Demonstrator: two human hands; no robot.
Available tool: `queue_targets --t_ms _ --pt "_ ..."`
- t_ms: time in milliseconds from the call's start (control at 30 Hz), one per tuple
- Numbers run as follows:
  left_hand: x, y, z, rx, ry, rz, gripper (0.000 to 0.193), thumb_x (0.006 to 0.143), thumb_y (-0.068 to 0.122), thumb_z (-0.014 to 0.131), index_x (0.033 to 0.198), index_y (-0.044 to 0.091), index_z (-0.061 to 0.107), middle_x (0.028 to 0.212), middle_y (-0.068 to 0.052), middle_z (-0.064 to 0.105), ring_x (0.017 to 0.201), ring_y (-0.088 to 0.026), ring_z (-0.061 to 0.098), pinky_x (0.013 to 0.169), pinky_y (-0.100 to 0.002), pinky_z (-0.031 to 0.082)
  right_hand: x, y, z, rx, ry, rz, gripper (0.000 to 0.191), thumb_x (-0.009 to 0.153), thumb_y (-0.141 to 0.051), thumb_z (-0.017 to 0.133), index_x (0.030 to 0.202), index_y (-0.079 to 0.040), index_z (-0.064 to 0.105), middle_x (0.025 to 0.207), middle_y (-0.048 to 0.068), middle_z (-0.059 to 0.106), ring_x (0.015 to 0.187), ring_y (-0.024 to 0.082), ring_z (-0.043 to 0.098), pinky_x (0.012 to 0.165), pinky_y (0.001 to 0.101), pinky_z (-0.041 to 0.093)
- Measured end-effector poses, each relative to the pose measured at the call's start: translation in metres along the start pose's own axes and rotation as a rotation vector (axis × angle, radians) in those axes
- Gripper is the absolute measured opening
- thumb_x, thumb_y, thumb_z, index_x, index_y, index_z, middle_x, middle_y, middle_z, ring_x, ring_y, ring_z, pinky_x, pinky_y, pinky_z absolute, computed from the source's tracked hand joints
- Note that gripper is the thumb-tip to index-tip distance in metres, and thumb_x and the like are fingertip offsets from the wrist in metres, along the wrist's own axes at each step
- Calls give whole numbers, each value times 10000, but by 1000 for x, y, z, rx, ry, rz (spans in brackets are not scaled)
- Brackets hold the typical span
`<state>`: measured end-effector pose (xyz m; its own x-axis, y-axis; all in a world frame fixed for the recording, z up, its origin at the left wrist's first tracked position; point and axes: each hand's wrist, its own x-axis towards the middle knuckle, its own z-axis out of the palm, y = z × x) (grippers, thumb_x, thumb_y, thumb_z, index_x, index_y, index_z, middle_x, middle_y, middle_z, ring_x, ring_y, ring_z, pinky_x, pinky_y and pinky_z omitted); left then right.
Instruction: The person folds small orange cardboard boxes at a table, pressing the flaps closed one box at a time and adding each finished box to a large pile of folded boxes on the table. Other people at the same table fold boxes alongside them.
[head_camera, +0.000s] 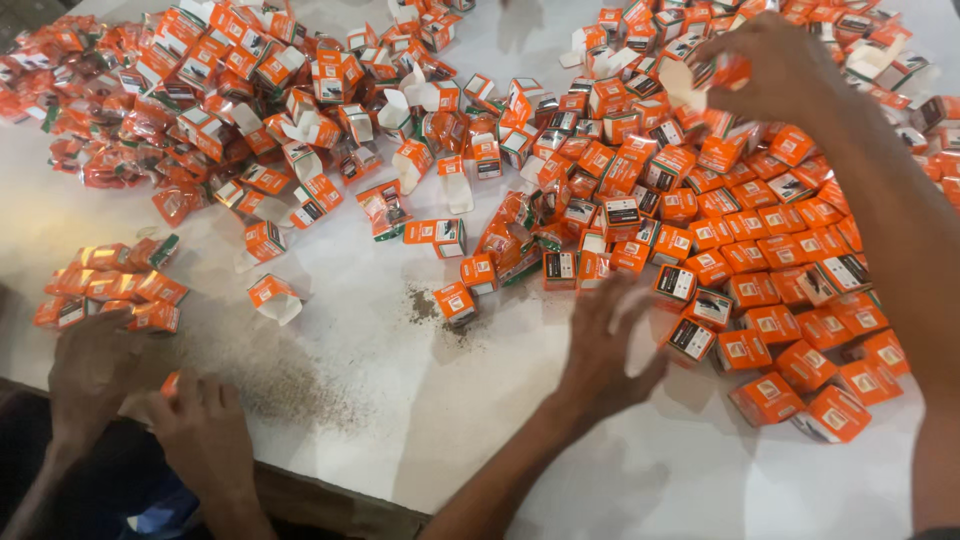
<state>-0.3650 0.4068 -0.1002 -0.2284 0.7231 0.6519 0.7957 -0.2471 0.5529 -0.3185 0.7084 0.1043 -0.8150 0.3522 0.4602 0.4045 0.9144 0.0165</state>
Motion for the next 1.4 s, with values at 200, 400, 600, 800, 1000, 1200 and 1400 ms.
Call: queue_targets --t_ms 200,400,600,800,1000,1200,1400 --pt "-30 -8 -87 -119 -22 -85 1153 749 408 906 1568 -52 238 1607 -293 329 1484 -482 382 1197 -523 381 -130 -143 5 12 -462 -31 818 796 -334 705 1558 -340 407 1443 89 499 1118 349 653 858 495 585" --pt "-51 -17 -89 -172 -356 -478 961 819 389 789 1617 58 370 1458 -234 582 1319 -384 606 1060 -434 518 -210 -226 43 118 -641 -172 788 837 -212 672 1553 -330 366 1693 79 239 1174 333 620 891 481 562" --pt "-86 -28 -107 -141 -85 -414 820 888 258 804 1556 10 399 1452 -234 594 1331 -362 607 1077 -428 515 -227 -212 49 58 -257 -107 666 854 -164 687 1479 -153 458 1529 126 416 1223 312 610 970 462 515" --pt "-121 -11 -131 63 11 -294 1030 744 134 830 1530 -87 202 1461 -338 447 1317 -415 440 1084 -470 416 -169 -211 78 -18 189 -155 545 825 -164 717 1349 -54 614 1392 170 572 1307 360 563 1094 482 451" --pt "-136 5 -142 39 -224 -622 944 783 190 854 1519 -17 300 1244 -208 618 1178 -383 553 1011 -494 423 -55 -241 120 -222 -196 141 596 745 -354 798 1230 -42 646 1195 153 663 1195 335 582 962 545 454" --pt "-148 11 -155 -197 -75 -511 768 792 90 853 1448 6 462 1167 -195 714 1092 -363 713 905 -438 583 -60 -239 110 115 107 85 402 988 -415 809 1146 -76 660 1055 140 708 960 327 687 777 494 533" --pt "-140 15 -130 -196 -98 -405 928 744 128 903 1514 16 396 1210 -164 720 1084 -367 690 898 -445 550 -211 -261 4 964 96 347 425 992 -150 753 1309 -33 495 1076 58 766 778 67 640 583 248 418"
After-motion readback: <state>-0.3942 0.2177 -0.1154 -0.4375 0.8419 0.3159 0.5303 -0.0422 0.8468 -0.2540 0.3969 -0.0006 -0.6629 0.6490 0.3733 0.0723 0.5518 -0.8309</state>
